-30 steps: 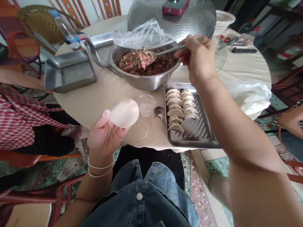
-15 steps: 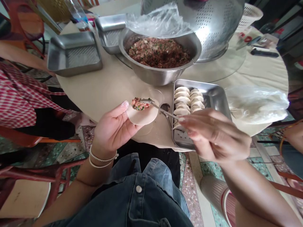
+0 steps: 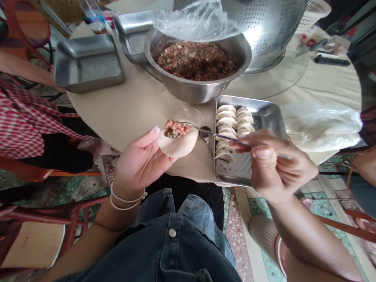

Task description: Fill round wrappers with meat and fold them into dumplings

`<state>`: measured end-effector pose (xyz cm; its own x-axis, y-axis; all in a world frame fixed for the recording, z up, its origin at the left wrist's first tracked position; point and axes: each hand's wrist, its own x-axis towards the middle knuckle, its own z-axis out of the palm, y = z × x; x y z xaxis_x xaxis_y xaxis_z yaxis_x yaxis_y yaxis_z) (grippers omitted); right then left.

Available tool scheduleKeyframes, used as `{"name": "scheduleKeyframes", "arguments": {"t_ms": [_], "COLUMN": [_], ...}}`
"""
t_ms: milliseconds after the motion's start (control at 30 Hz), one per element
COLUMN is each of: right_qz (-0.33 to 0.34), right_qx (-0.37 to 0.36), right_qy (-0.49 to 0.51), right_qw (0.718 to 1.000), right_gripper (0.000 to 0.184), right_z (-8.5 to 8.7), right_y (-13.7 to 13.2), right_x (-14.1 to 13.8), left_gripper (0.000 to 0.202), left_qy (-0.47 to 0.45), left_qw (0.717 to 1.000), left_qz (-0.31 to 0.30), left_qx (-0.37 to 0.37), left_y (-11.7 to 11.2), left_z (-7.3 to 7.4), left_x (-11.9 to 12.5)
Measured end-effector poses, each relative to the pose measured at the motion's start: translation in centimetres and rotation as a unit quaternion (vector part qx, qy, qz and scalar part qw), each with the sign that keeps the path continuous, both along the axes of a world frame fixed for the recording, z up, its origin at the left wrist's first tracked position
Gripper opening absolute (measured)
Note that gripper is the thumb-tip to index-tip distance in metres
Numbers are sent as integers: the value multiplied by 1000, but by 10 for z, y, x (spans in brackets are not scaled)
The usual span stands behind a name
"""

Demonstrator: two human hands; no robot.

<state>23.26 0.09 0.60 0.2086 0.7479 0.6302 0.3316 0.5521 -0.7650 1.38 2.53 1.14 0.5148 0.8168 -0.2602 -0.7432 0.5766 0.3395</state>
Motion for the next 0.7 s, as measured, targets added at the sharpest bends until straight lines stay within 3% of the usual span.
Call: {"name": "scheduleKeyframes", "arguments": {"t_ms": [267, 700], "right_qz": [48, 14], "right_qx": [7, 19], "right_qy": [85, 93], "right_qw": [995, 995], "right_gripper": [12, 10], "right_z": [-7, -4], "right_y": [12, 17], "right_x": [-4, -3], "left_gripper": [54, 54], "left_qy": [-1, -11], "left_qw": [1000, 1000], "left_qz": [5, 3], "left_qx": [3, 29], "left_y": [-1, 0], "left_z": [0, -2], "left_x": [-1, -1]}}
